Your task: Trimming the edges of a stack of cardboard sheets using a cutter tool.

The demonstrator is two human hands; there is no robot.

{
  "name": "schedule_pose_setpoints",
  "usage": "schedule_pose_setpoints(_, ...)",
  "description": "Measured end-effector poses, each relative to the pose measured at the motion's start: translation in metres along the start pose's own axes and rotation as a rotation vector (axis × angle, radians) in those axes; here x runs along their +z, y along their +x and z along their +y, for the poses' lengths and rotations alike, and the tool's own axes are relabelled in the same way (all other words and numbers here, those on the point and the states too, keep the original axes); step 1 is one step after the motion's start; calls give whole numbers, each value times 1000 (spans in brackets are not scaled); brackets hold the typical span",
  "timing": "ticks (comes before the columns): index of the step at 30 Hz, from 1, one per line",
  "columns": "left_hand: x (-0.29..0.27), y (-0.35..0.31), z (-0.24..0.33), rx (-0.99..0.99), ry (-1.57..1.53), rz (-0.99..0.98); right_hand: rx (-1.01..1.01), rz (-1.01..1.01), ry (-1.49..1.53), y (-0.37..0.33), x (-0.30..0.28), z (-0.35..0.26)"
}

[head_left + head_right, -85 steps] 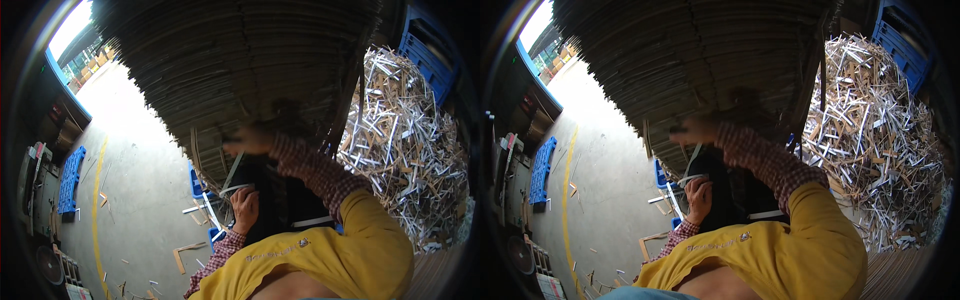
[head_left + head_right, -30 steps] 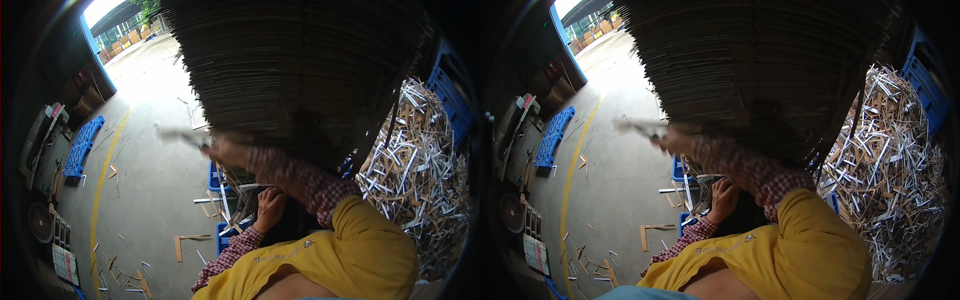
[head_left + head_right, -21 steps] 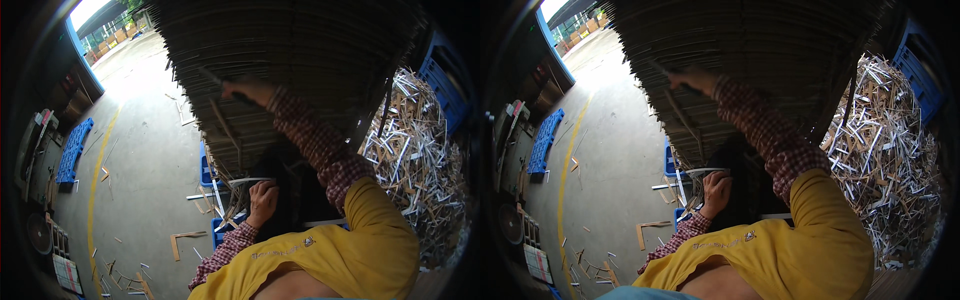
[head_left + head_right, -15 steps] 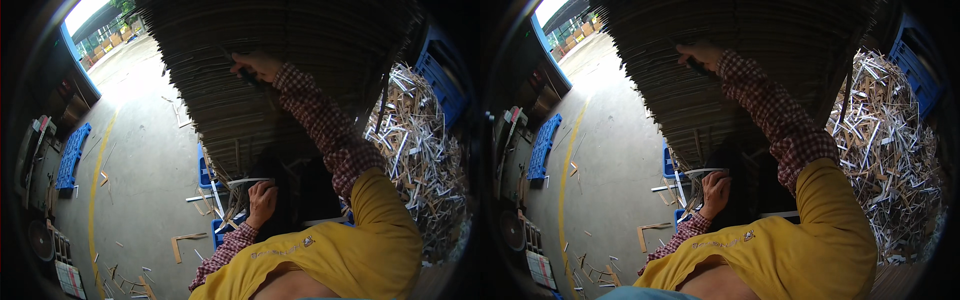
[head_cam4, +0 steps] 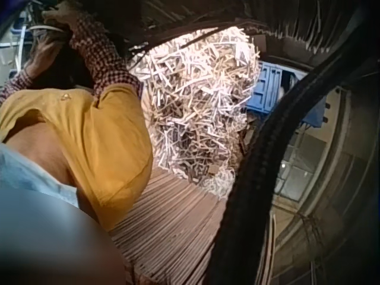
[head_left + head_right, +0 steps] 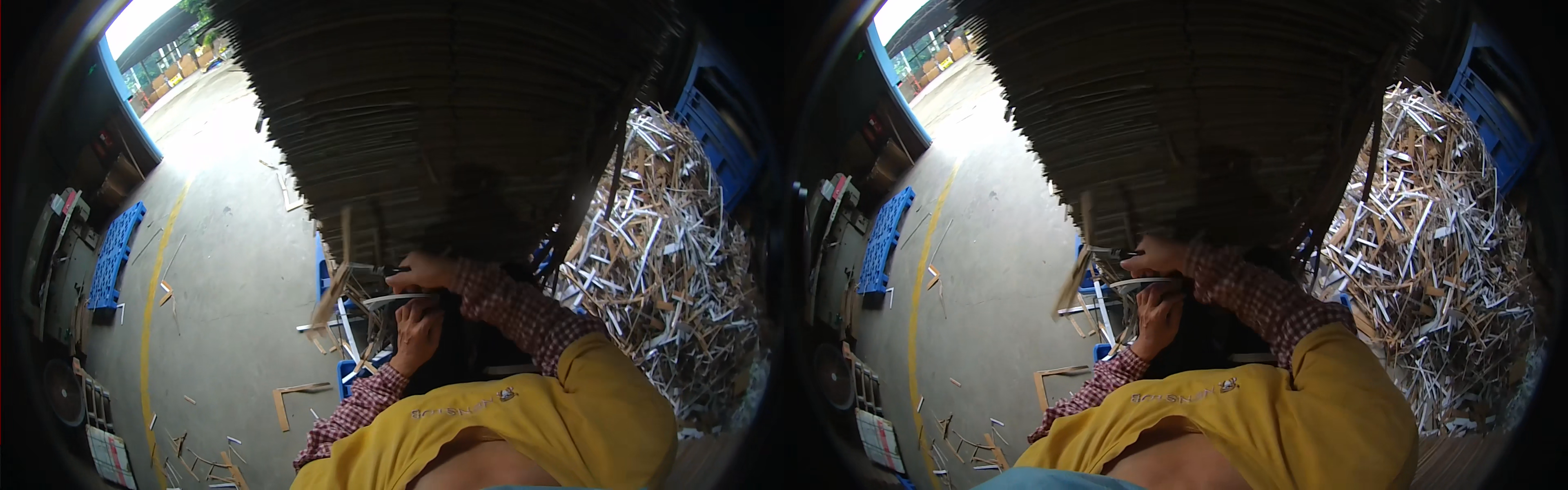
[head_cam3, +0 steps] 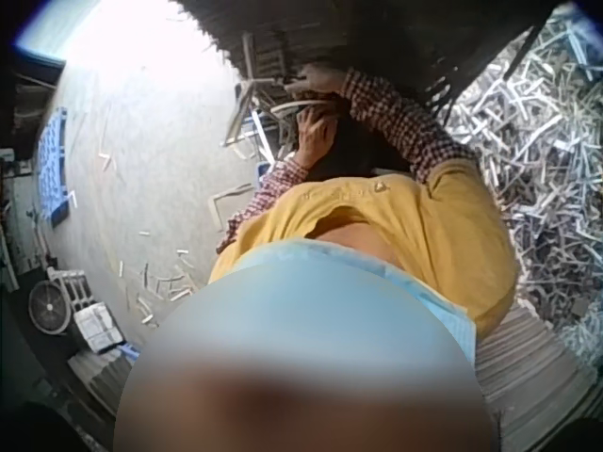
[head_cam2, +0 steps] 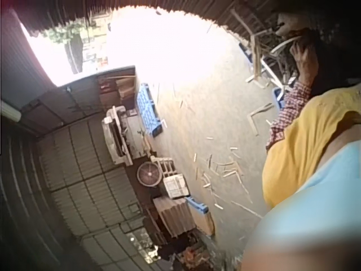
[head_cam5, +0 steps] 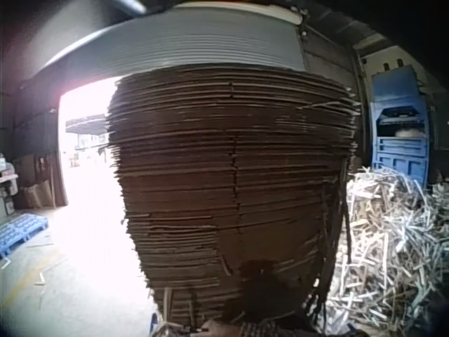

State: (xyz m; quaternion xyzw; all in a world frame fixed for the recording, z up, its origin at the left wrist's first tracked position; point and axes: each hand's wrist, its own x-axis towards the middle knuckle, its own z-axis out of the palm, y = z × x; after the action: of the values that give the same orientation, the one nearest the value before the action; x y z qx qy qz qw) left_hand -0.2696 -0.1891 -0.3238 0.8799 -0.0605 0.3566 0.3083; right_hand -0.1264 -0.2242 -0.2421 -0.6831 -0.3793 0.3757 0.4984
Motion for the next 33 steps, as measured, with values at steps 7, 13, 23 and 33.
schedule_pose_setpoints(7,9,10,4,2,9,1,-267,163,-273,43,-104,-69)
schedule_pose_setpoints(13,-4,13,-3,-111,-129,79,-234,-90,-486,28,-92,-90)
schedule_pose_setpoints(23,6,18,0,-15,20,17,-36,62,-180,102,-84,-174)
schedule_pose_setpoints(33,2,10,-11,-8,-4,32,-299,379,61,88,-1,-110)
